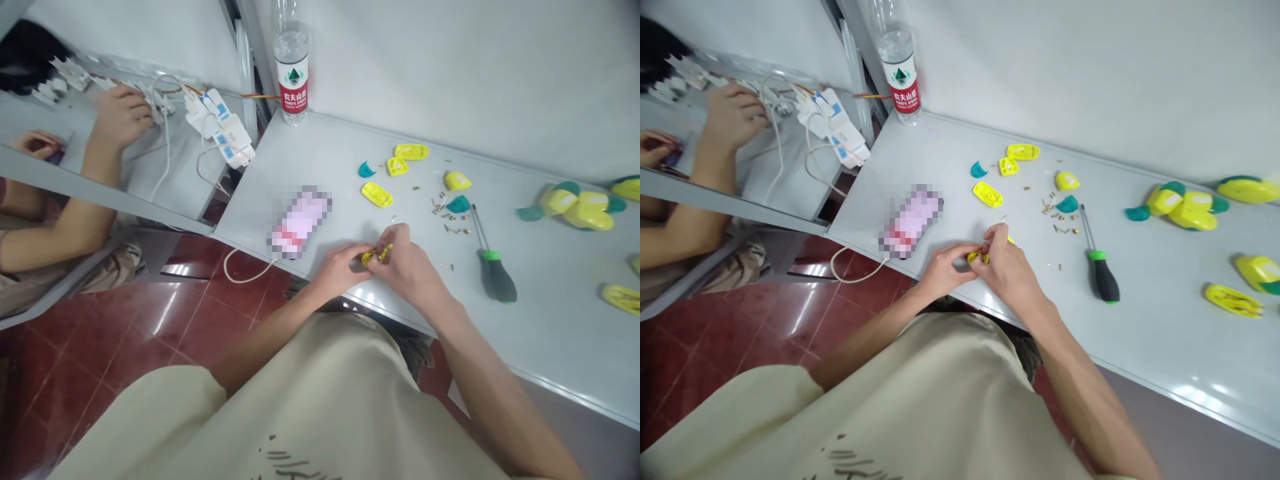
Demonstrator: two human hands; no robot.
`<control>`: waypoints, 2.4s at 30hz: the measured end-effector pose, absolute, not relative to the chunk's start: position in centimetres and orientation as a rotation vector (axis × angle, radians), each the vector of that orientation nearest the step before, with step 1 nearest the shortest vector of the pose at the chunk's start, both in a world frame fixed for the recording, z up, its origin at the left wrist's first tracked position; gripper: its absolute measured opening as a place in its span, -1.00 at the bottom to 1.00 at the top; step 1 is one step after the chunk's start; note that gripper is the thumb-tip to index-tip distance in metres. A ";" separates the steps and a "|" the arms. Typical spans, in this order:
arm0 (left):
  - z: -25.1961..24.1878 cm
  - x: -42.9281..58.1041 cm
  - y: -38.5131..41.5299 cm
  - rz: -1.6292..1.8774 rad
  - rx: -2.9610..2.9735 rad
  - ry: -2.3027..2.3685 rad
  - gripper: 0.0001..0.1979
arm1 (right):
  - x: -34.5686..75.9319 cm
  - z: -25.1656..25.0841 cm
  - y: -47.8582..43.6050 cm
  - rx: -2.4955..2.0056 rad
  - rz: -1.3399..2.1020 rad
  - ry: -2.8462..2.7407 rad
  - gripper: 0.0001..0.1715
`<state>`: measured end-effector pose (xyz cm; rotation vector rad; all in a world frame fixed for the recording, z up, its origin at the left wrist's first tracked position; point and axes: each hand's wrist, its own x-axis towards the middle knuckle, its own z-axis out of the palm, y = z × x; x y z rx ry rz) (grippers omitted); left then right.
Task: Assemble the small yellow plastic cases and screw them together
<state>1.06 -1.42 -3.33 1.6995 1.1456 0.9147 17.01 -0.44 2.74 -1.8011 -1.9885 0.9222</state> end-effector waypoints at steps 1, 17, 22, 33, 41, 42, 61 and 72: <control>-3.3 1.1 -1.4 0.910 1.690 1.144 -0.60 | 17.1 2.7 -0.5 -1.795 0.928 -1.984 -0.62; -3.0 0.1 -0.8 0.919 1.432 1.011 -0.59 | 20.5 3.7 0.2 -1.715 1.027 -1.831 -0.67; -2.9 -0.6 -0.3 0.930 1.463 0.915 -0.56 | 21.7 3.6 -0.1 -1.602 1.462 -1.581 -0.52; -1.6 1.2 -1.0 1.098 1.734 1.273 -0.77 | 19.7 0.0 -2.7 -1.354 1.750 -1.026 -0.37; -1.3 2.2 -1.1 0.960 1.820 1.352 -0.94 | 20.1 -0.4 -3.5 -1.288 1.699 -1.155 -0.43; -1.3 2.2 -1.1 0.952 1.828 1.362 -0.94 | 20.2 -0.5 -3.6 -1.278 1.706 -1.142 -0.43; -0.1 2.5 -0.7 0.857 1.908 1.307 -0.91 | 21.4 -1.0 -3.3 -1.102 1.782 -1.093 -0.40; 0.5 2.8 -0.8 0.816 2.084 1.308 -0.92 | 21.6 -0.8 -3.0 -1.110 1.776 -1.184 -0.39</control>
